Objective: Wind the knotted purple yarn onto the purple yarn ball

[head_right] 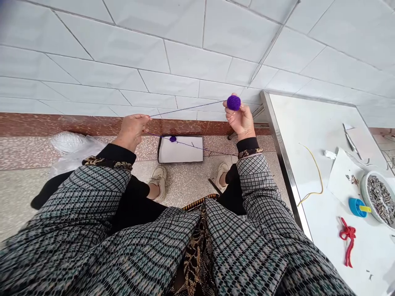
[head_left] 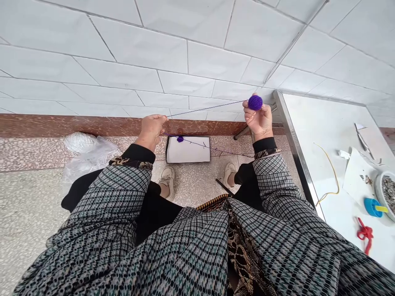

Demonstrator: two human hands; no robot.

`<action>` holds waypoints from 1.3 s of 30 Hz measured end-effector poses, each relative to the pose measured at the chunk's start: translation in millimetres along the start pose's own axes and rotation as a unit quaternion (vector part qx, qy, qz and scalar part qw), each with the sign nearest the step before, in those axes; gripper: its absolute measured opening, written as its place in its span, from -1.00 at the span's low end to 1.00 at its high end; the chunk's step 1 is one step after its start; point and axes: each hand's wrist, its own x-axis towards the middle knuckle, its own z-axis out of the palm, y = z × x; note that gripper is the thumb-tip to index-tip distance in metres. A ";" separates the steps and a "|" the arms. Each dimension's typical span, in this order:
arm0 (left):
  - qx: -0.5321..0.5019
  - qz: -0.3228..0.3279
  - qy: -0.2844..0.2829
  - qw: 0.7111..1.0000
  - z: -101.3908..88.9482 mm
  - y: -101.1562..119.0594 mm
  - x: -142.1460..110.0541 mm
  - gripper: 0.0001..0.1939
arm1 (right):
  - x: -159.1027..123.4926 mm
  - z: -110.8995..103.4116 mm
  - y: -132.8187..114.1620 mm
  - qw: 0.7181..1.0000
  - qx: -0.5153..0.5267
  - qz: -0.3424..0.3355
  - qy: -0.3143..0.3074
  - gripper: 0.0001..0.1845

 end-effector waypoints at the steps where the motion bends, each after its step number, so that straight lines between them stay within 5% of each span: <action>1: -0.004 0.004 0.035 0.999 0.1 -0.9 2.8 -0.85 | -2.3 0.7 -1.6 1.000 -0.019 0.006 0.002 -0.28; 3: -0.001 0.023 0.098 0.995 -0.2 -3.4 8.1 -0.87 | -5.3 0.6 -4.2 0.998 -0.060 0.014 0.010 -0.27; 5: 0.072 0.052 0.087 0.992 -0.6 -6.7 10.6 -0.89 | -4.5 -3.8 -4.1 0.995 -0.091 0.009 0.034 -0.27; 8: 0.246 0.065 -0.133 0.958 3.3 -11.2 3.7 -0.94 | 5.2 -17.7 4.3 0.988 -0.099 -0.033 0.110 -0.28; 12: 0.325 0.083 -0.481 0.810 14.3 -8.1 -18.8 -0.85 | 22.7 -30.6 24.7 0.962 -0.146 -0.018 0.231 -0.42; 14: 0.302 0.087 -0.586 0.747 13.8 -1.8 -26.4 -0.80 | 26.5 -28.1 33.2 0.934 -0.244 0.039 0.257 -0.53; 16: 0.251 0.100 -0.624 0.733 6.6 5.8 -27.8 -0.75 | 25.1 -20.8 37.9 0.889 -0.389 0.091 0.223 -0.59; 18: 0.166 0.111 -0.580 0.789 -4.6 12.6 -24.1 -0.74 | 19.6 -11.6 38.1 0.835 -0.519 0.144 0.114 -0.63; 20: 0.055 0.113 -0.466 0.876 -15.0 17.7 -17.9 -0.75 | 12.1 -3.3 34.7 0.803 -0.553 0.215 -0.048 -0.63; 23: -0.055 0.102 -0.281 0.953 -22.6 22.4 -9.8 -0.78 | 1.3 5.9 25.9 0.816 -0.400 0.280 -0.310 -0.61; 26: -0.026 0.079 -0.167 0.982 -19.0 23.5 -6.1 -0.82 | -6.4 13.9 18.0 0.858 -0.176 0.236 -0.422 -0.52; 29: 0.096 0.057 -0.157 0.981 -5.6 18.0 -7.3 -0.89 | -9.6 25.7 16.8 0.930 0.000 0.153 -0.333 -0.33; 33: 0.220 0.106 -0.279 0.929 24.3 3.0 -17.0 -0.90 | 1.3 46.1 28.8 0.990 0.092 0.043 -0.098 -0.23; 36: 0.251 0.145 -0.458 0.840 43.3 -3.8 -25.4 -0.88 | 18.4 56.4 45.5 0.998 -0.025 0.032 0.048 -0.39; 39: 0.238 0.139 -0.579 0.767 47.1 -1.1 -28.8 -0.84 | 27.6 59.5 60.3 0.955 -0.270 0.087 0.086 -0.61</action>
